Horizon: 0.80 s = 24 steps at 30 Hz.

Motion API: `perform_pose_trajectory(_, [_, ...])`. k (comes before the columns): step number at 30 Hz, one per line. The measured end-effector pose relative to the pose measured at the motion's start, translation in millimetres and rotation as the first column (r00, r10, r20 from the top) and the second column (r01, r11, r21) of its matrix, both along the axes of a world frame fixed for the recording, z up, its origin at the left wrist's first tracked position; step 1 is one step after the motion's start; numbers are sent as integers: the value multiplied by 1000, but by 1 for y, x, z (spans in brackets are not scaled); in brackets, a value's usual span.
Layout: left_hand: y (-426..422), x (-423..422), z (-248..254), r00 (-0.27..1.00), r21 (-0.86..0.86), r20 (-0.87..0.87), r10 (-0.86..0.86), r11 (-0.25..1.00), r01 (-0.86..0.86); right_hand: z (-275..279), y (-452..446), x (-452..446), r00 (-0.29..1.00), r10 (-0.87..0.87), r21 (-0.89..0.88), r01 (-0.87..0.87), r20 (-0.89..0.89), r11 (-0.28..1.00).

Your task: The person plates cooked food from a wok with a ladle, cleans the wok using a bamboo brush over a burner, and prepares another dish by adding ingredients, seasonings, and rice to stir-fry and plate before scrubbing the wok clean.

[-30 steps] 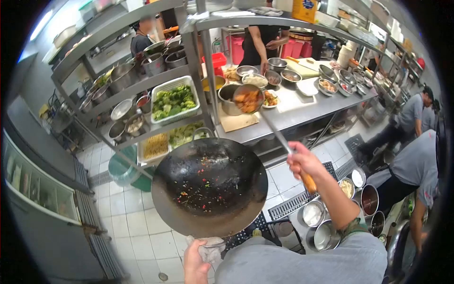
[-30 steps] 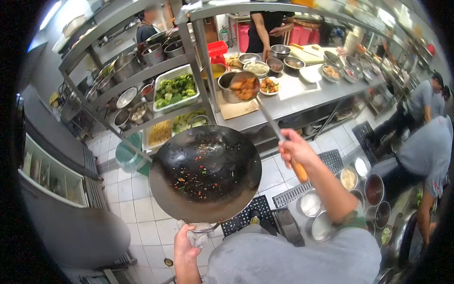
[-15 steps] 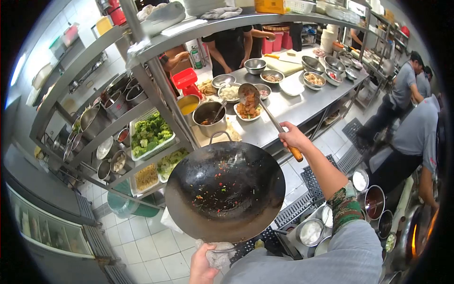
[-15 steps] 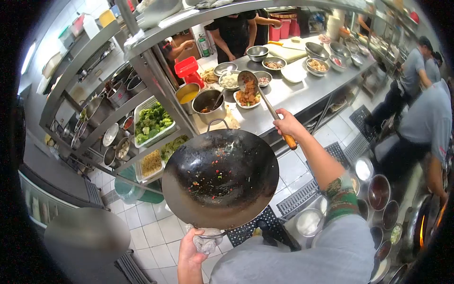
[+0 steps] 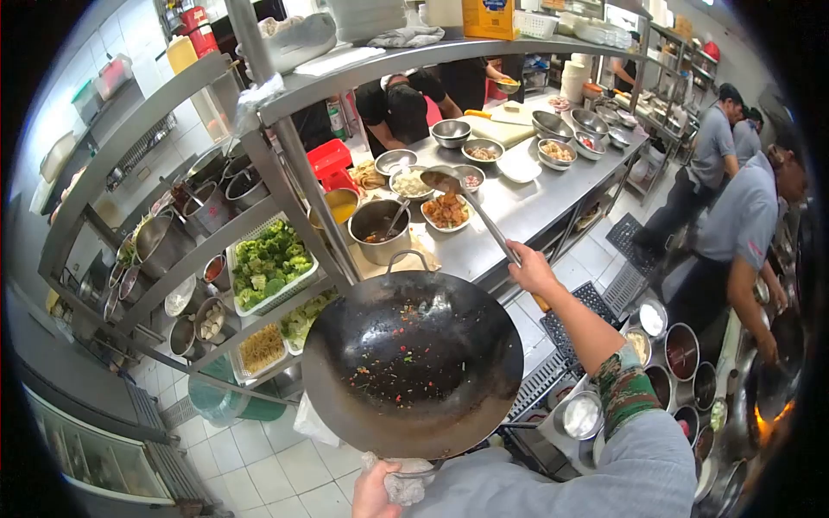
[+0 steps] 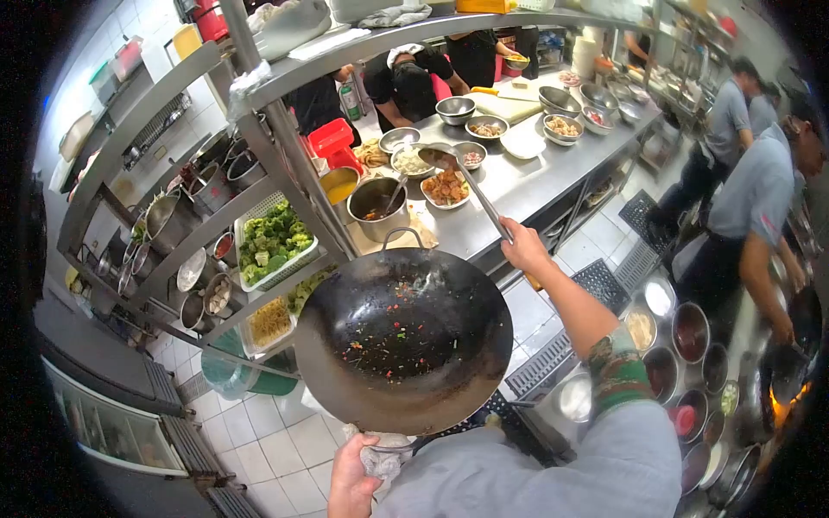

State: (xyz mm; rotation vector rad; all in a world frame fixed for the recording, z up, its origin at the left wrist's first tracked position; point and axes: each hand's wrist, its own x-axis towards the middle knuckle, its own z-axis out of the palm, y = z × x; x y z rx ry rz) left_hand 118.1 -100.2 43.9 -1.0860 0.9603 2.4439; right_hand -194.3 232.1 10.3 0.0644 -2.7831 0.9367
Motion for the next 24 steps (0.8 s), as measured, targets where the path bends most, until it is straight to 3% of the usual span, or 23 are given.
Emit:
perform_pose_trajectory(1, [-12,3,-3,1000,3,-7,-8,1000,8,9,-9,6,998,-4,31,2,60,1000])
perform_pose_trajectory(4, [-48,-1,-9,995,-39,-32,-99,994,98,15,-43,23,996,-86,59,84,21,995])
perform_pose_trajectory(6, [-68,-5,1,973,-153,-6,-233,961,229,21,-60,29,994,-109,108,106,28,989])
perform_pose_trajectory(10, [-106,-8,-6,949,-121,18,-315,941,315,15,-96,40,979,-186,157,197,-83,968])
perform_pose_trajectory(14, [-134,-20,-2,895,-115,-3,-445,890,442,30,-119,36,974,-226,174,222,2,959])
perform_pose_trajectory(17, [-144,-27,-17,910,-68,-2,-414,908,413,17,-139,45,949,-314,23,315,-37,949])
perform_pose_trajectory(18, [-144,-30,-19,907,-84,-39,-419,906,415,5,-129,31,961,-260,28,264,-97,964])
perform_pose_trajectory(19, [-143,-34,-20,900,-105,-77,-430,901,421,20,-136,26,945,-295,-176,318,142,932])
perform_pose_trajectory(21, [-137,-36,-26,889,-105,-153,-432,902,420,12,-138,28,933,-250,-519,353,260,779])
perform_pose_trajectory(22, [-135,-40,-27,880,-99,-230,-415,910,403,6,-136,31,952,-209,-706,305,222,639])
perform_pose_trajectory(24, [-124,-46,-21,856,-130,-230,-463,886,444,32,-129,61,973,-67,-954,229,220,194])
